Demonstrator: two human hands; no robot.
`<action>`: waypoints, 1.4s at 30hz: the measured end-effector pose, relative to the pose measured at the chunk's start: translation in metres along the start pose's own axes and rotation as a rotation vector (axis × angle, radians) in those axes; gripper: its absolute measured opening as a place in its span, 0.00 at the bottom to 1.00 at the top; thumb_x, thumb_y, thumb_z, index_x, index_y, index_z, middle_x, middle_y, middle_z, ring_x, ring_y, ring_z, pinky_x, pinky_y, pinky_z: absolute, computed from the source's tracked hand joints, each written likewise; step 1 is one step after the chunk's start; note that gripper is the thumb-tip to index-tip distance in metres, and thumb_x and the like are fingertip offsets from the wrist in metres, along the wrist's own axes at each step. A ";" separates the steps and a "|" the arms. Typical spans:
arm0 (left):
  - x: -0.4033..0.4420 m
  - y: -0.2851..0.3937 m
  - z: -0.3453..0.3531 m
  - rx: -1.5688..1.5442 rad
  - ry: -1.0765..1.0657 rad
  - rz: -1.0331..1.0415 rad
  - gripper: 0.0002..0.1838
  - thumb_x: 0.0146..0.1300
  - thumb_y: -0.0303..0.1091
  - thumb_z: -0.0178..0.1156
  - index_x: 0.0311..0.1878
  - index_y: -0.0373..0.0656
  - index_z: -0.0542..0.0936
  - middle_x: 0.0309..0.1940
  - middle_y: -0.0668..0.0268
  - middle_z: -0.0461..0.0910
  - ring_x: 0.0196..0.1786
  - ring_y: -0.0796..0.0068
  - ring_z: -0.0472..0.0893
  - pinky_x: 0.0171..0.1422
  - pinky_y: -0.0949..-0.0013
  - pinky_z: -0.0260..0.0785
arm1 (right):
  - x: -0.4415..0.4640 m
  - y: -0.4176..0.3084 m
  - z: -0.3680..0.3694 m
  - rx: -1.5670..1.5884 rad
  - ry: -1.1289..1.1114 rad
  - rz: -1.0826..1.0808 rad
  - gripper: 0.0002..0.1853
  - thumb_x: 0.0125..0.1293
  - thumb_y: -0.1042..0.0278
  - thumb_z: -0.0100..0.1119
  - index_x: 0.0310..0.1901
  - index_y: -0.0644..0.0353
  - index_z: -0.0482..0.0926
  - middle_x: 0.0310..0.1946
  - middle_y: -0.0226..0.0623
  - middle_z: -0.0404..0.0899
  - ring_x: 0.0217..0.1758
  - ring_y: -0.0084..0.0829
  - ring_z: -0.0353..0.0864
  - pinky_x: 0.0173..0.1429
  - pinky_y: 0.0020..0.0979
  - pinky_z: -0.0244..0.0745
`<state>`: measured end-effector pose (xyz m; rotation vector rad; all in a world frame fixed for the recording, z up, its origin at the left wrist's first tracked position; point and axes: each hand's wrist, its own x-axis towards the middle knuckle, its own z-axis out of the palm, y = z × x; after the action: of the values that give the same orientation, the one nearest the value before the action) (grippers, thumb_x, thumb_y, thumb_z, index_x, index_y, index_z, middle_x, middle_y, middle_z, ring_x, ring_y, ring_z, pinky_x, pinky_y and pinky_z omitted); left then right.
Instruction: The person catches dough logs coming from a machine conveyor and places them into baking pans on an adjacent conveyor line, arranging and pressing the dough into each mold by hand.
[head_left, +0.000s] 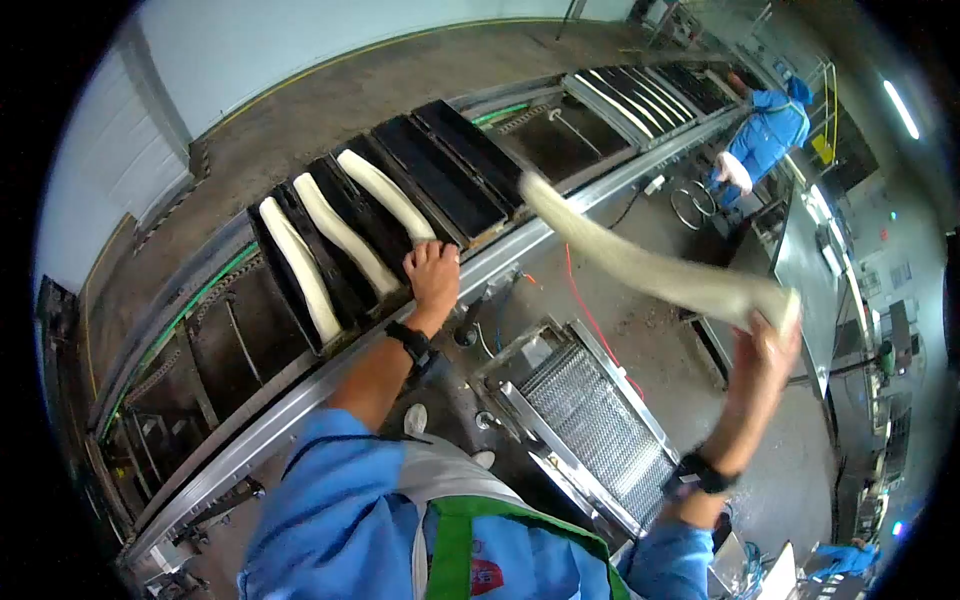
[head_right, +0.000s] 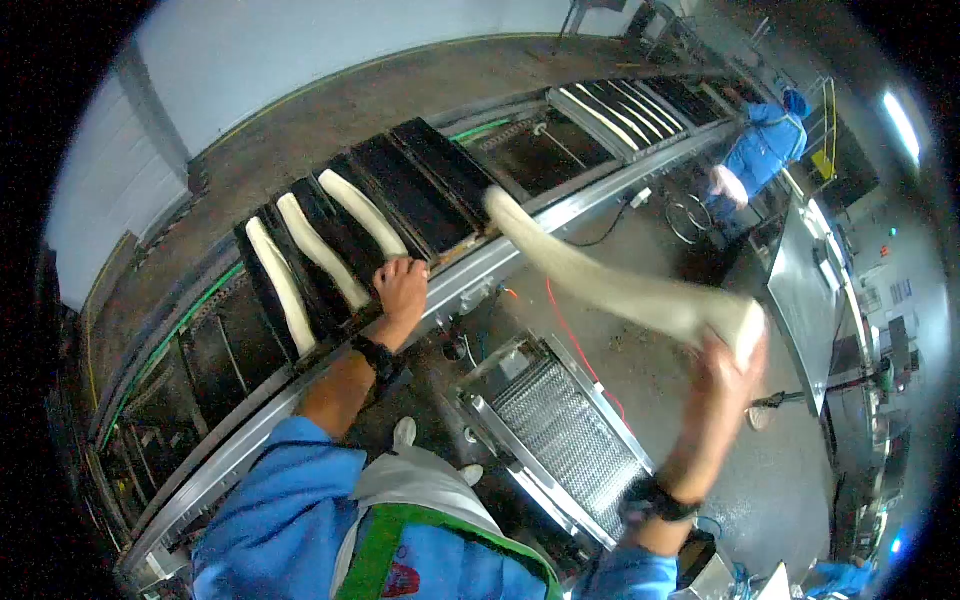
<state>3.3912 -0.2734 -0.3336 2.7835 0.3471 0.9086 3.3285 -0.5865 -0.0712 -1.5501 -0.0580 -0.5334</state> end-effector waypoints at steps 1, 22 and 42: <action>-0.001 -0.002 -0.003 -0.032 0.019 0.020 0.07 0.49 0.33 0.52 0.33 0.49 0.71 0.38 0.68 0.68 0.46 0.69 0.64 0.49 0.59 0.49 | 0.011 0.017 0.029 0.021 -0.102 -0.038 0.22 0.46 0.71 0.54 0.45 0.62 0.65 0.35 0.34 0.71 0.36 0.27 0.71 0.39 0.25 0.67; 0.042 0.012 0.000 -0.110 -0.103 -0.092 0.18 0.55 0.43 0.45 0.48 0.48 0.65 0.52 0.58 0.60 0.57 0.56 0.55 0.56 0.49 0.46 | -0.099 0.261 -0.191 -0.777 -0.325 0.391 0.20 0.44 0.78 0.58 0.42 0.65 0.67 0.39 0.39 0.73 0.44 0.31 0.71 0.46 0.26 0.65; 0.054 0.018 -0.002 0.146 -0.390 -0.017 0.13 0.50 0.35 0.46 0.38 0.42 0.72 0.37 0.60 0.73 0.45 0.60 0.67 0.48 0.58 0.56 | -0.286 0.221 -0.451 -1.841 -0.113 0.887 0.28 0.45 0.63 0.57 0.50 0.47 0.62 0.53 0.41 0.55 0.53 0.46 0.58 0.47 0.44 0.65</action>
<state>3.4349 -0.2758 -0.2977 2.9962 0.3836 0.3309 3.0223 -0.9494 -0.4002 -3.0144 1.3089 0.4709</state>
